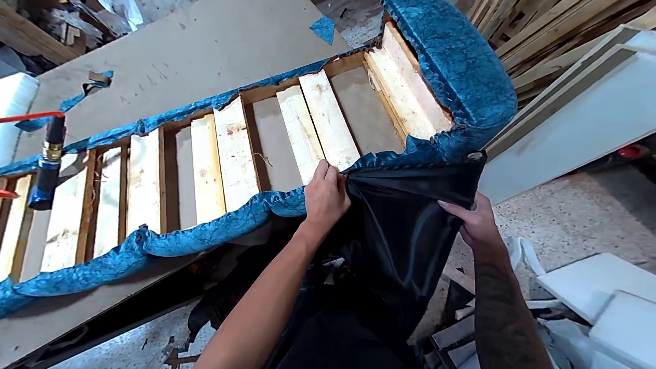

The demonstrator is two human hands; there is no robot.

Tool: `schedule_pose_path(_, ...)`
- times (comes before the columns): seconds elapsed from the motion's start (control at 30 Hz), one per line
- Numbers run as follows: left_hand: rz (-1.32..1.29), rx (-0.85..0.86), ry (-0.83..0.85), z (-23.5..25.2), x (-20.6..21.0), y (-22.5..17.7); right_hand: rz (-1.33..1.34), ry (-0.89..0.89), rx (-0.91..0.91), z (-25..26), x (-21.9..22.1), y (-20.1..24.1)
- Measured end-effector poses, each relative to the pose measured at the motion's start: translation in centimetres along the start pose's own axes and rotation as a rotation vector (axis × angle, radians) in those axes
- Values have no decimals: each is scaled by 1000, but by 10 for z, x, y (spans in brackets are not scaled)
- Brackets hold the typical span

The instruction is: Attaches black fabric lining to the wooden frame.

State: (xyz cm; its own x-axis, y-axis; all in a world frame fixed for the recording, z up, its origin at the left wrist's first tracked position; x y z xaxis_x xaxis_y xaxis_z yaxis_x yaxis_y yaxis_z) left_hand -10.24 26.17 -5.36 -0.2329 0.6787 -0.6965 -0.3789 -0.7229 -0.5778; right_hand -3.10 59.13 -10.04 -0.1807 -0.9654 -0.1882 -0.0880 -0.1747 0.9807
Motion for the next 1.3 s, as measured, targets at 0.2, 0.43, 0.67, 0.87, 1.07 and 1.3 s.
schedule_pose_path(0.2, 36, 10, 21, -3, -1, -1, 334, 481, 18, -5, -34, 15)
schedule_pose_path(0.43, 41, 6, 21, 0, 1, -1, -238, -39, 112, 0, -37, 23)
schedule_pose_path(0.67, 59, 22, -7, 0, 4, 1, 35, -34, 51, 14, -36, -7)
schedule_pose_path(0.87, 107, 65, -26, -1, 5, 2, -157, -20, 140, 18, -28, 12)
schedule_pose_path(1.07, 123, 87, -23, 1, 4, 1, -601, -489, 109, 12, -19, 18)
schedule_pose_path(1.3, 116, 100, -14, -2, 6, -4, 338, 100, 74, 12, -56, -1)
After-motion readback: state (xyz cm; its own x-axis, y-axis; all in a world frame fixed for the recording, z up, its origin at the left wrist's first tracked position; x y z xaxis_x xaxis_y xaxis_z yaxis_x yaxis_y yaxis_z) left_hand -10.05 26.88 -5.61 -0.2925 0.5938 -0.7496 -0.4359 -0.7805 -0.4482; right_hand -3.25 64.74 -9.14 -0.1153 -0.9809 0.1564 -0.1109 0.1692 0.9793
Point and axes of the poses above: each hand's wrist, its own z-axis towards the middle knuckle, its own x-axis out of the palm, y = z × x, the point moved 2 cm from there along z, towards the middle knuckle, and after that the axes turned 10 degrees about -z, right-handed, at the moved point
